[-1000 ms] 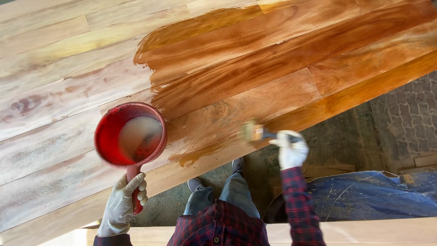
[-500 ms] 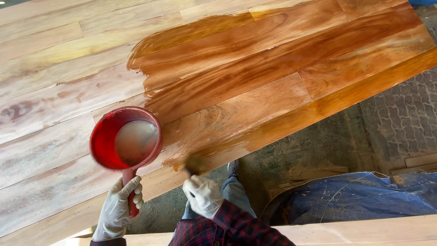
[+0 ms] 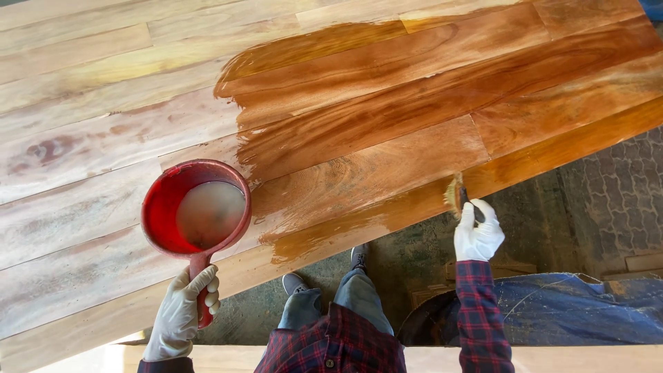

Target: The person holds a red container of wood stain in one hand and a brush in the other, brushing the stain across the surface of a large wooden panel, dipping the brush back into the container and working the liquid over untreated sections of the board.

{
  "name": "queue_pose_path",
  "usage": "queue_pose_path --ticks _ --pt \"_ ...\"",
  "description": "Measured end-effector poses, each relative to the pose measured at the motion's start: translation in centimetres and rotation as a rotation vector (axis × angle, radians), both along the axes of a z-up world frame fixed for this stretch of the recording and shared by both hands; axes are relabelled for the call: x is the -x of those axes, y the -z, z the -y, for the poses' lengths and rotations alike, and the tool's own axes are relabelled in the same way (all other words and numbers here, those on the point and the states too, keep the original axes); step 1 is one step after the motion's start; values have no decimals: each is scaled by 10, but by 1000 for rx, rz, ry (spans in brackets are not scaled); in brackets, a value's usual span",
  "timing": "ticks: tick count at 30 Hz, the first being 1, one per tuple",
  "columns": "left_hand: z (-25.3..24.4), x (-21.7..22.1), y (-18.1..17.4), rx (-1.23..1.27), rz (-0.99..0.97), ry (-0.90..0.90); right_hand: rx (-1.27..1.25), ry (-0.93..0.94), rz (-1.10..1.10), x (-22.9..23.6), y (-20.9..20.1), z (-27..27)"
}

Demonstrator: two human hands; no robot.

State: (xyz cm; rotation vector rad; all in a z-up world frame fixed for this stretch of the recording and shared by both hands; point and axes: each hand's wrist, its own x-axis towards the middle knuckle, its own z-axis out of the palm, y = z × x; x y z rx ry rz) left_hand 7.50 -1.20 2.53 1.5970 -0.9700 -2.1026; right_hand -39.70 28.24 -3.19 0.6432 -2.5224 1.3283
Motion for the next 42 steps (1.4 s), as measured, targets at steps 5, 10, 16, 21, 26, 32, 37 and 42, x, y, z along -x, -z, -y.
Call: queue_pose_path --ticks 5,10,16,21,26,32,37,42 --pt "0 0 1 13 -27 -4 -945 -313 -221 -105 -11 83" --pt "0 0 0 -2 -67 -73 -323 -901 -401 -221 8 121" --pt "7 -1 10 22 -93 -138 137 -858 491 -190 4 149" --pt "22 -11 1 16 -45 -84 211 -305 823 -53 12 99" --pt "51 -37 19 -47 -75 21 270 -129 192 -4 17 34" --pt "71 -54 4 -18 -27 146 -1023 -356 -203 -191 53 70" --pt "80 -69 10 -40 -49 214 -638 -690 -186 -344 23 112" --pt "78 -80 5 -15 -53 235 73 -652 -114 -358 -17 139"
